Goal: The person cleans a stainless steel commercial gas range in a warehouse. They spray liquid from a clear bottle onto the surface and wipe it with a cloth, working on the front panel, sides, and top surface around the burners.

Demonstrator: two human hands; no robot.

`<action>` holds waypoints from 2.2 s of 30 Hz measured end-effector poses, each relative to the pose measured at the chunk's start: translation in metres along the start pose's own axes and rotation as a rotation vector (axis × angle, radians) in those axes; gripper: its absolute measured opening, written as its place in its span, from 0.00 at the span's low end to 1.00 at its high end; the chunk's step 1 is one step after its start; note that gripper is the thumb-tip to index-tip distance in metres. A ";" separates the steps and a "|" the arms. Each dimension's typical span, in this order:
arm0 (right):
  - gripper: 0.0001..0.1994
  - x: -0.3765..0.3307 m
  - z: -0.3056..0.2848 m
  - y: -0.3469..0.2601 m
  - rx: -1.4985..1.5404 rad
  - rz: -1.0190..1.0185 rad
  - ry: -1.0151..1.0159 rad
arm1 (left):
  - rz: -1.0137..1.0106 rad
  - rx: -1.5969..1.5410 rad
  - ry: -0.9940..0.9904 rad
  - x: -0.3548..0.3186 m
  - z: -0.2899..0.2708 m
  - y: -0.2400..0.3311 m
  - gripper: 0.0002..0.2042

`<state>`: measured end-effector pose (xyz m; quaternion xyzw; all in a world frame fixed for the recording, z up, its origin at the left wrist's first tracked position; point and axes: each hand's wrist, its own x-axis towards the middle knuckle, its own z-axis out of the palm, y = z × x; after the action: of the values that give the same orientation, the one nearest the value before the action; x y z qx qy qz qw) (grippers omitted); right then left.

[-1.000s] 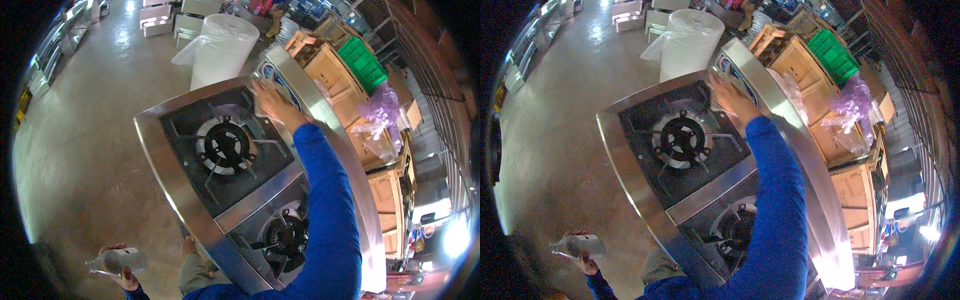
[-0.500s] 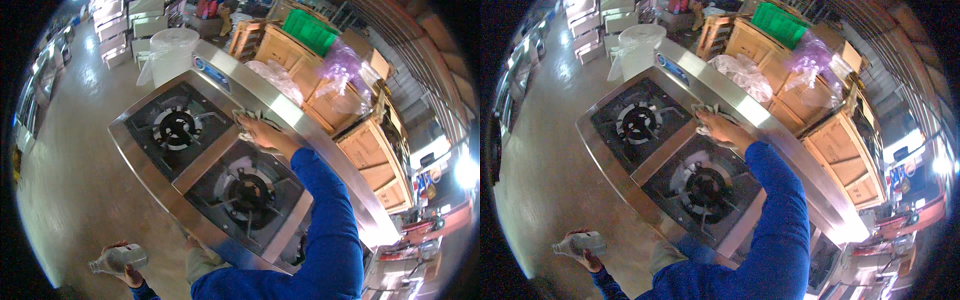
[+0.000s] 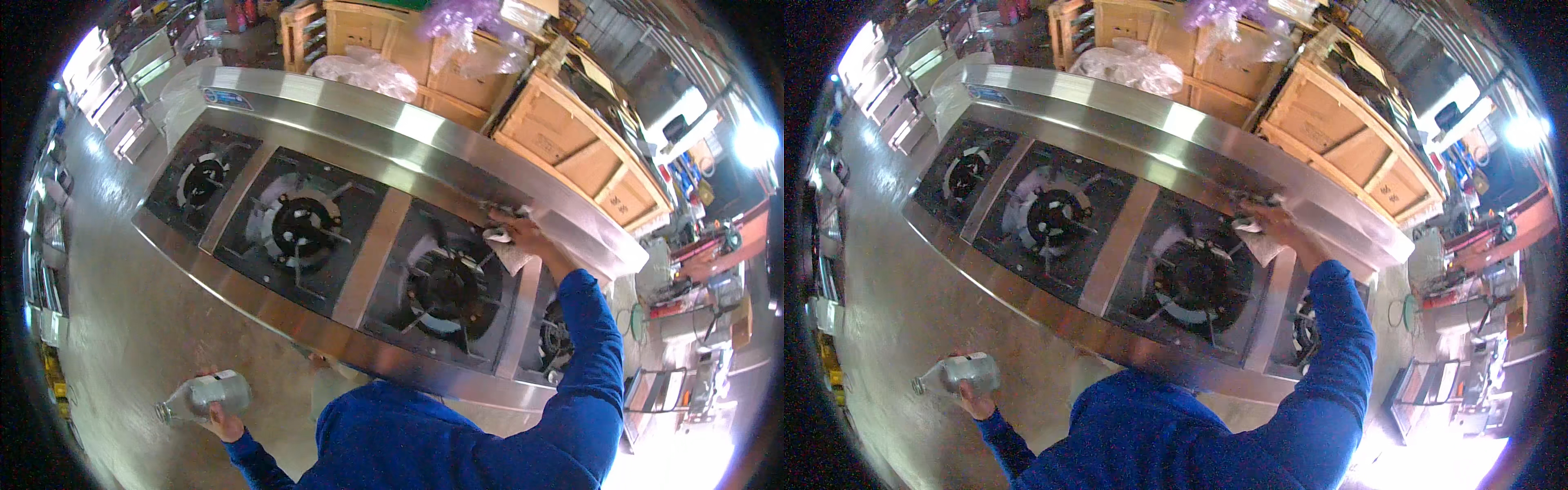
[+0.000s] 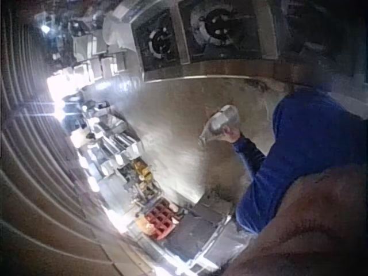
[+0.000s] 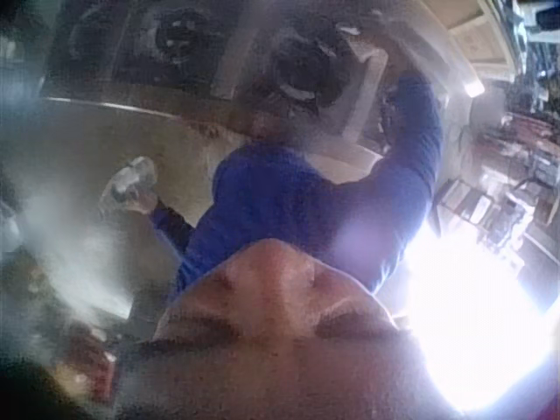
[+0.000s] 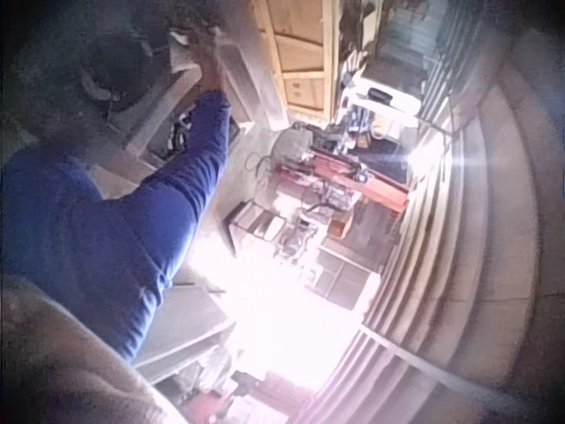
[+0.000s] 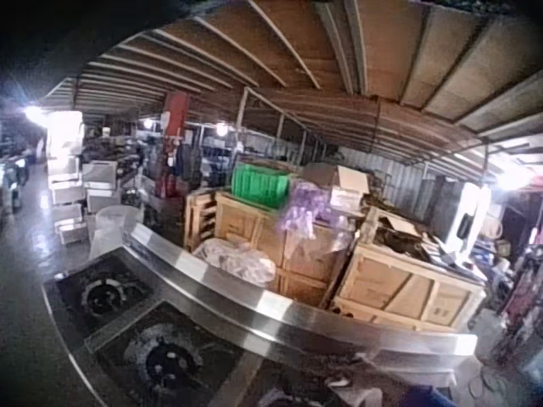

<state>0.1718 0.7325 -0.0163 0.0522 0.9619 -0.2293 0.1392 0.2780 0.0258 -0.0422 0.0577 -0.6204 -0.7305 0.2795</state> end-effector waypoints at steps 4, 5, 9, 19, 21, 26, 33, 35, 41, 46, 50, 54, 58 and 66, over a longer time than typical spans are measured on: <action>0.28 -0.091 0.001 0.096 -0.011 0.146 0.199 | 0.050 0.013 -0.163 -0.005 0.020 0.011 0.41; 0.26 -0.108 0.001 0.117 -0.031 0.191 0.257 | 0.074 -0.005 -0.206 -0.006 0.024 0.012 0.39; 0.26 -0.139 0.006 0.146 0.596 0.143 0.578 | 0.090 -0.003 -0.243 -0.009 0.033 0.016 0.43; 0.30 -0.112 0.150 -0.216 0.041 -0.463 0.357 | 0.035 -0.045 -0.250 0.019 0.027 0.008 0.42; 0.29 -0.093 0.165 -0.262 -0.081 -0.485 0.225 | 0.052 0.010 -0.260 0.034 0.022 0.005 0.43; 0.29 -0.010 0.127 -0.280 -0.506 -0.268 0.338 | 0.018 -0.034 -0.281 0.064 -0.006 0.002 0.43; 0.31 -0.022 0.147 -0.321 -0.939 -0.089 -0.218 | 0.009 -0.091 -0.304 0.104 -0.013 -0.020 0.44; 0.31 -0.017 0.155 -0.319 -0.865 -0.075 0.032 | 0.004 -0.129 -0.286 0.113 -0.008 -0.027 0.43; 0.29 0.090 0.114 -0.269 -0.440 0.141 0.641 | -0.068 -0.212 -0.438 0.143 0.002 -0.037 0.42; 0.26 0.056 0.151 -0.277 -0.540 0.073 0.521 | 0.014 -0.294 -0.533 0.159 0.010 -0.041 0.40; 0.25 -0.042 0.228 -0.330 -0.532 -0.059 0.497 | -0.034 -0.297 -0.579 0.164 0.014 -0.050 0.40; 0.25 -0.114 0.284 -0.362 -0.380 -0.091 0.522 | -0.117 -0.322 -0.719 0.173 0.017 -0.061 0.40; 0.12 -0.180 0.290 -0.332 -0.048 0.118 0.817 | -0.085 -0.349 -0.854 0.179 0.031 -0.074 0.41; 0.17 -0.310 0.218 -0.264 0.635 0.890 1.714 | -0.149 -0.264 -0.863 0.162 0.046 -0.061 0.43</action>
<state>0.4782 0.3869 0.0004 0.5869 0.5260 -0.2868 -0.5446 0.1018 -0.0072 -0.0469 -0.2437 -0.5756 -0.7788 -0.0530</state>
